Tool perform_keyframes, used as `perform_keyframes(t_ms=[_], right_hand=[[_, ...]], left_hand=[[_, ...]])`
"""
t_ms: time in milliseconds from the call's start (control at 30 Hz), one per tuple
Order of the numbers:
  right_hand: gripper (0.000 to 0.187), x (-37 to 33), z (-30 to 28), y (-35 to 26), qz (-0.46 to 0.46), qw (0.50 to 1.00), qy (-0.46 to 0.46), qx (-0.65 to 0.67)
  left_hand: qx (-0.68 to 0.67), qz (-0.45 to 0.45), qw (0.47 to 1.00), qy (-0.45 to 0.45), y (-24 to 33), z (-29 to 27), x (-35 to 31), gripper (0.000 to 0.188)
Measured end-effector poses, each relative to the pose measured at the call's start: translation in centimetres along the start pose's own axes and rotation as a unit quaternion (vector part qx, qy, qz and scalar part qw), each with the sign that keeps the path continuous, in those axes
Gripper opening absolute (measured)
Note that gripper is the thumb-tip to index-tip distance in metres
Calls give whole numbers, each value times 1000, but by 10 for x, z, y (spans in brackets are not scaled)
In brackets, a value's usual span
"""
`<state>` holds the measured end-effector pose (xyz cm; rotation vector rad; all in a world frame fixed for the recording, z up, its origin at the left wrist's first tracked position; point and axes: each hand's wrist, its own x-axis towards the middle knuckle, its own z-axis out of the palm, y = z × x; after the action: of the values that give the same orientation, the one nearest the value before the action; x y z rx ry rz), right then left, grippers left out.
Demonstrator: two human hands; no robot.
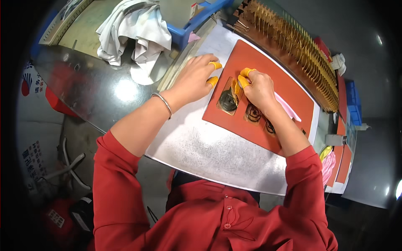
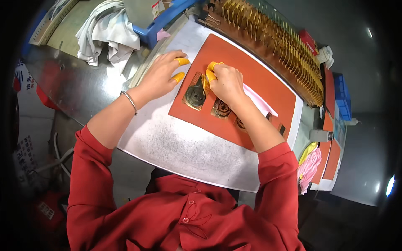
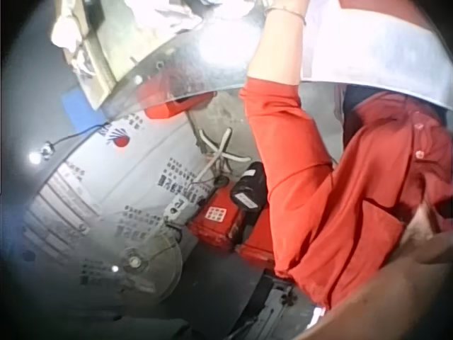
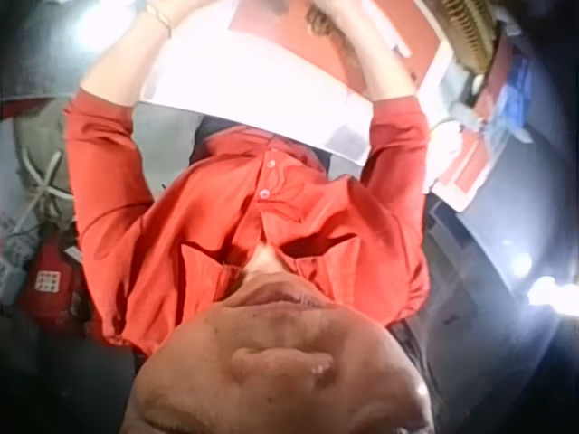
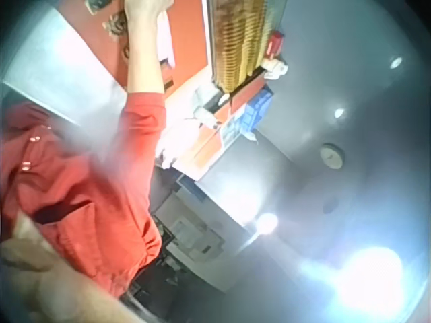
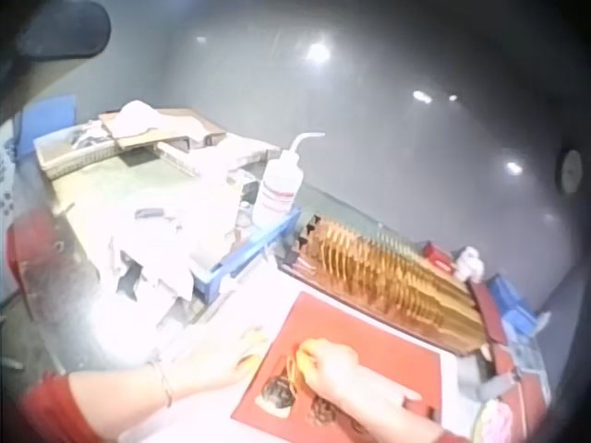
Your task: The person applies a liquid from a squeeze bottle onto rectangular gold foil sections on a red card. They then use a yellow cloth to rub and smooth the foil, repeating the process of applying liquid and rubbing for each section. The person handles the card and foil sections one by one, ensuring the gold surface is treated.
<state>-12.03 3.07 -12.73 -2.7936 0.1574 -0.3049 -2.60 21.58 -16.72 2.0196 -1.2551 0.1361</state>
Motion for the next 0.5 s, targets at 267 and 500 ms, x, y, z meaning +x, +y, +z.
perform_keyframes(t_ms=[267,500], right_hand=[[13,-68,4,-28,-121,989,-82,18],[13,-39,7,-19,-79,996,-16,-40]], left_hand=[[6,-6,1000,-4,-1,-1,-4,37],[1,-5,1000,-20,-3,-4,-1,35]])
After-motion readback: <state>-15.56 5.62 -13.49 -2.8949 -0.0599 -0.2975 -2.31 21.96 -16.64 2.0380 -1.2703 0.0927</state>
